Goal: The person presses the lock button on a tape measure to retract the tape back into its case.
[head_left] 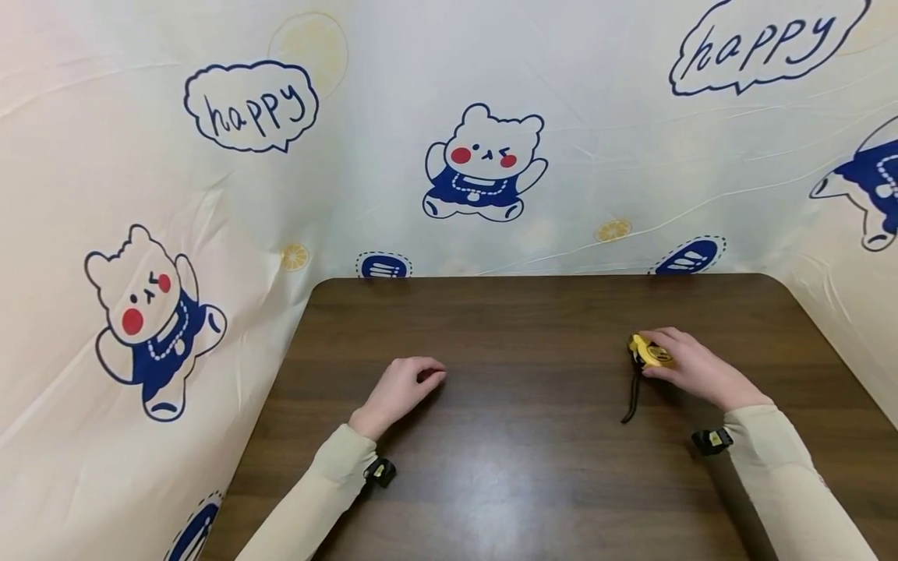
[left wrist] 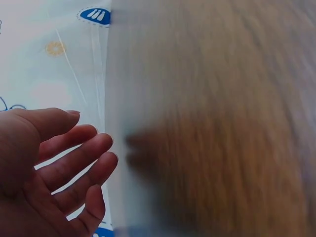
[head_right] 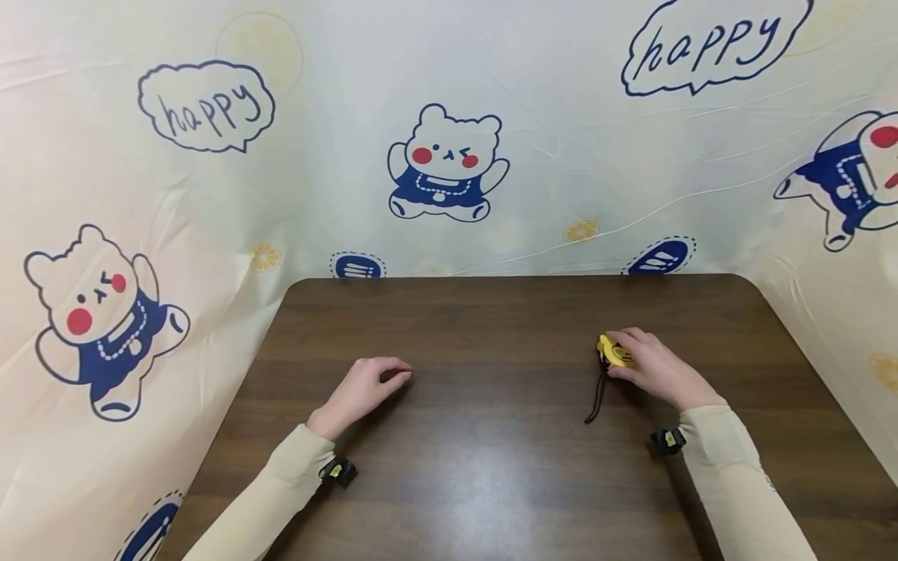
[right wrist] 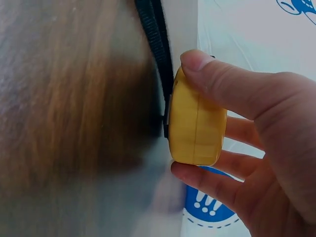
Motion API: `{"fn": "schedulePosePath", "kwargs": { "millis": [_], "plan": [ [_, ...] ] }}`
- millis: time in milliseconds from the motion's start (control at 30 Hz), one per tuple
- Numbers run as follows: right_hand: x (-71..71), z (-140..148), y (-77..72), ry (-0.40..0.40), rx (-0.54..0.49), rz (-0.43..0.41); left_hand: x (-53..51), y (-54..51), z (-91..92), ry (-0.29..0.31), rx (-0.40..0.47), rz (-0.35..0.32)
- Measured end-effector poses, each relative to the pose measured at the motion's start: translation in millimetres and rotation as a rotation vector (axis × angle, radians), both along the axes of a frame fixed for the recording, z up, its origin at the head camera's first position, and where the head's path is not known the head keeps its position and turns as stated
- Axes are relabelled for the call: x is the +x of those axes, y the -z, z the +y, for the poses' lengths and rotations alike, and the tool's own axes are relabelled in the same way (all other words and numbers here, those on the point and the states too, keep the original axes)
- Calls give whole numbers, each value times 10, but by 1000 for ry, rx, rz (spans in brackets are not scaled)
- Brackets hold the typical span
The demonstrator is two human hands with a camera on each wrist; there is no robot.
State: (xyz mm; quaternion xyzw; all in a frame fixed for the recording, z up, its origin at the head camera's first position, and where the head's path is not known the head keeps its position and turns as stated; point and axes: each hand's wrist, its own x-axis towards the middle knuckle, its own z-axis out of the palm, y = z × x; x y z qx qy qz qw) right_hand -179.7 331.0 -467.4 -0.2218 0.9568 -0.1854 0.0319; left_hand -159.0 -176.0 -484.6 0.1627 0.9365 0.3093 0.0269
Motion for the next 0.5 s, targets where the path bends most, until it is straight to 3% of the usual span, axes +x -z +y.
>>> {"fn": "schedulePosePath", "kwargs": {
  "millis": [233, 500],
  "plan": [
    [23, 34, 29, -17, -1, 54, 17, -24, -158, -51, -15, 13],
    [116, -4, 35, 3, 1, 56, 89, -21, -261, -59, -24, 42]
  ]
}}
